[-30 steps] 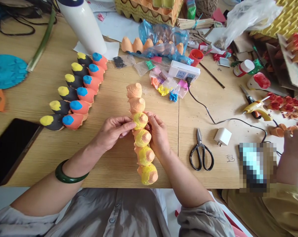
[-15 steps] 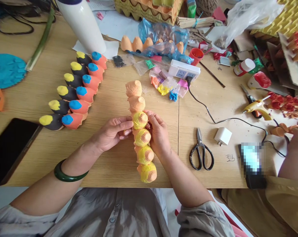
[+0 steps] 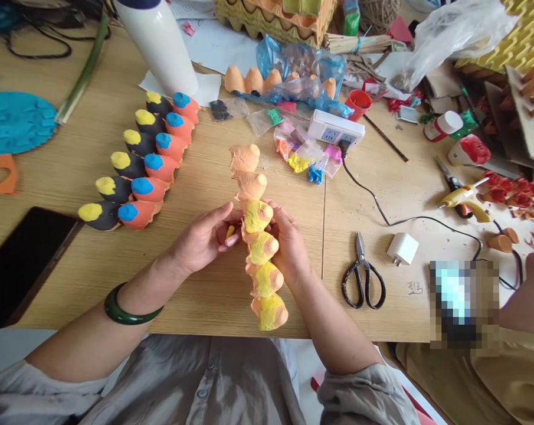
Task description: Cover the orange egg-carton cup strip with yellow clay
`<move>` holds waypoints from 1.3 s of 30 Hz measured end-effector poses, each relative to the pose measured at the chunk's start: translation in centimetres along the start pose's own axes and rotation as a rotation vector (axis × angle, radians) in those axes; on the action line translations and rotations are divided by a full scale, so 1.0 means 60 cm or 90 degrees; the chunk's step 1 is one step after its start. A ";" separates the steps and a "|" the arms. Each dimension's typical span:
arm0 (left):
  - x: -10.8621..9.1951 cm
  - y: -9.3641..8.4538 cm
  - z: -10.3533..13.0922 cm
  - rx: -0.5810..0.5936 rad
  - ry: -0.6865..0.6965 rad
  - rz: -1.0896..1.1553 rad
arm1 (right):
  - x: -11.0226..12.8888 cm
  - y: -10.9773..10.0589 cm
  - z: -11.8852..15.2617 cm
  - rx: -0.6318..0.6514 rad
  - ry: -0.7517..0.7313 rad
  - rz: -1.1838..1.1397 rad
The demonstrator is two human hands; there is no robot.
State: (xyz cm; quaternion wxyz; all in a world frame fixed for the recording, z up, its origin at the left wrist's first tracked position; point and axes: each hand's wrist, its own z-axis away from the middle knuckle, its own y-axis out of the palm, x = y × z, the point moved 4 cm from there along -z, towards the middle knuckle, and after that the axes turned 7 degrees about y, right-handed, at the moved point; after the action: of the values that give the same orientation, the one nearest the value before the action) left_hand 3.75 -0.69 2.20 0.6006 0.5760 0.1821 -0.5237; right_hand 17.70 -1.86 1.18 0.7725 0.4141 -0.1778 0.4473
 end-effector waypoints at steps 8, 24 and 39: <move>-0.001 -0.005 0.004 -0.005 0.024 -0.080 | 0.001 0.005 0.004 0.022 0.049 -0.021; -0.019 -0.010 0.007 0.011 0.168 -0.396 | -0.001 -0.006 -0.004 0.007 -0.005 -0.069; -0.006 -0.014 -0.003 0.095 0.023 -0.211 | 0.007 -0.003 0.000 0.007 -0.034 -0.049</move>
State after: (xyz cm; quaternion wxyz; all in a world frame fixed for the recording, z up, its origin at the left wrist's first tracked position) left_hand 3.00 -0.23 2.03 0.4581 0.5905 0.2459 -0.6173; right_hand 18.10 -1.69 1.38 0.7822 0.4364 -0.1797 0.4067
